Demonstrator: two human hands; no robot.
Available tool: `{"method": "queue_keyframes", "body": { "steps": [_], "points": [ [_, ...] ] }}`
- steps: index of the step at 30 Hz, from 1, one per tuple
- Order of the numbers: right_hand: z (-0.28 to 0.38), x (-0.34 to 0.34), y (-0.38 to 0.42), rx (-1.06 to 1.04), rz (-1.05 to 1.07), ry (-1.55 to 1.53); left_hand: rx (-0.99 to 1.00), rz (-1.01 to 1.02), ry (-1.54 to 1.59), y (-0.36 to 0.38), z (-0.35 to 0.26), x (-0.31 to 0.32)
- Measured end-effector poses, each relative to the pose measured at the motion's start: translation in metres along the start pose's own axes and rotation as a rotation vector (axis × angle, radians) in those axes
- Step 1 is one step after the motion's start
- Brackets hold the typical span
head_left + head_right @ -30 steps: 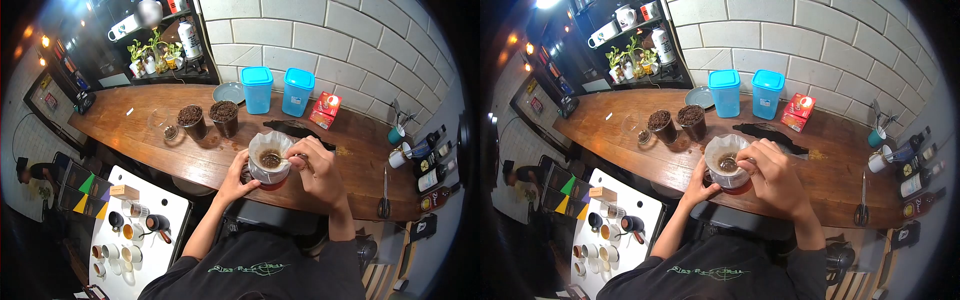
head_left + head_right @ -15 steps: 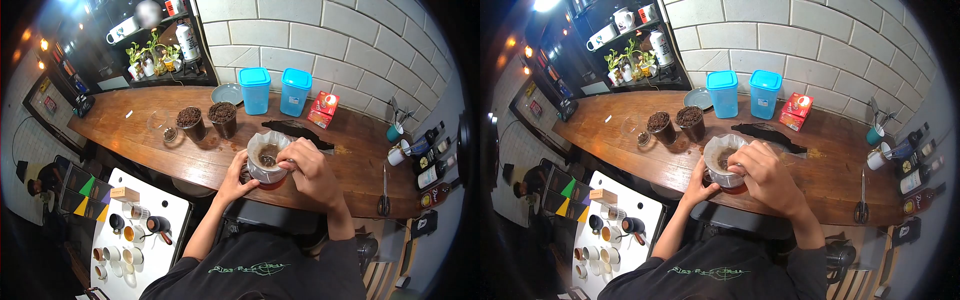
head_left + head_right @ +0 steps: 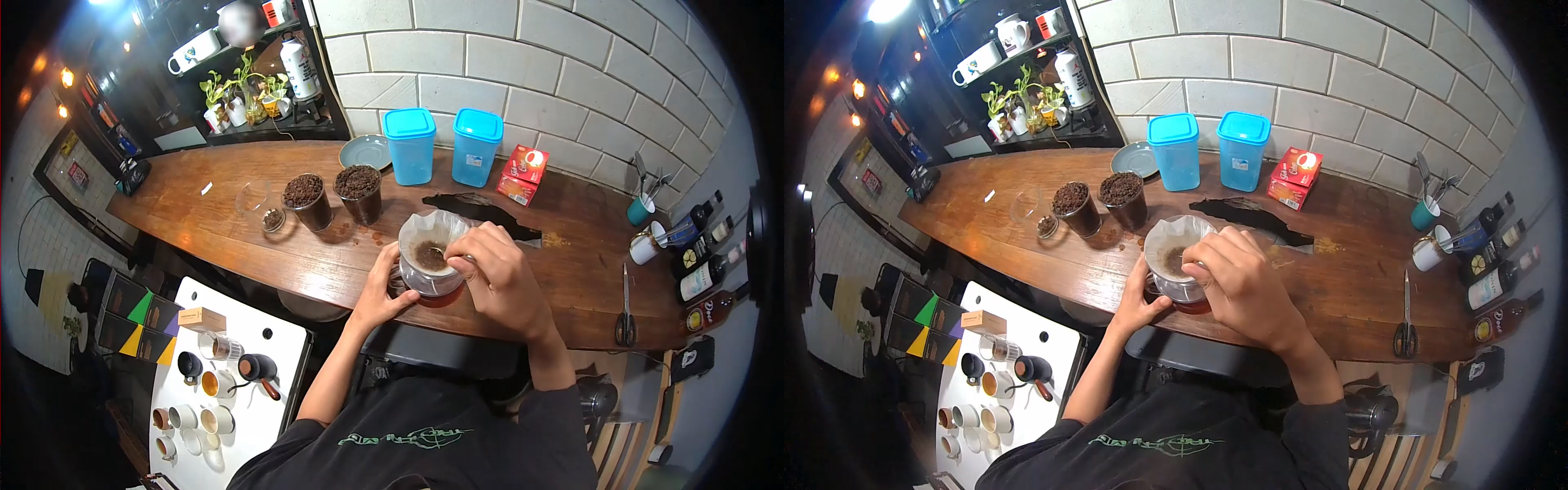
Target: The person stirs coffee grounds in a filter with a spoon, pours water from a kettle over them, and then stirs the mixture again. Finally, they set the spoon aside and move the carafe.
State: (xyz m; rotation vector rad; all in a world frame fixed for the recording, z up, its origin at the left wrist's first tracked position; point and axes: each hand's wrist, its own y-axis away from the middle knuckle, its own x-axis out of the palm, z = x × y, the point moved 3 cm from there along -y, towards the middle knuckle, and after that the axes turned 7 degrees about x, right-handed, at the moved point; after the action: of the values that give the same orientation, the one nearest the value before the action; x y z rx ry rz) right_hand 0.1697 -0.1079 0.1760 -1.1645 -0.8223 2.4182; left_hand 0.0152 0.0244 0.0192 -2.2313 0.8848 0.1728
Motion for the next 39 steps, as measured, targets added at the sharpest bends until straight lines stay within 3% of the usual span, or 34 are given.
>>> {"method": "queue_keyframes", "body": {
  "steps": [17, 29, 34, 39],
  "points": [
    [0.008, -0.006, 0.000, -0.033, 0.053, -0.012, -0.004, 0.002, 0.021, -0.001, -0.004, -0.001],
    [0.035, -0.014, 0.009, 0.048, -0.109, 0.059, -0.032, 0.078, 0.240, -0.002, 0.008, -0.001],
    [0.031, -0.020, -0.002, 0.250, 0.020, -0.116, -0.016, 0.086, 0.264, 0.000, 0.007, -0.003],
    [0.040, -0.024, -0.010, 0.203, 0.047, -0.026, 0.021, 0.096, 0.223, -0.004, 0.004, -0.008]
  ]
}}
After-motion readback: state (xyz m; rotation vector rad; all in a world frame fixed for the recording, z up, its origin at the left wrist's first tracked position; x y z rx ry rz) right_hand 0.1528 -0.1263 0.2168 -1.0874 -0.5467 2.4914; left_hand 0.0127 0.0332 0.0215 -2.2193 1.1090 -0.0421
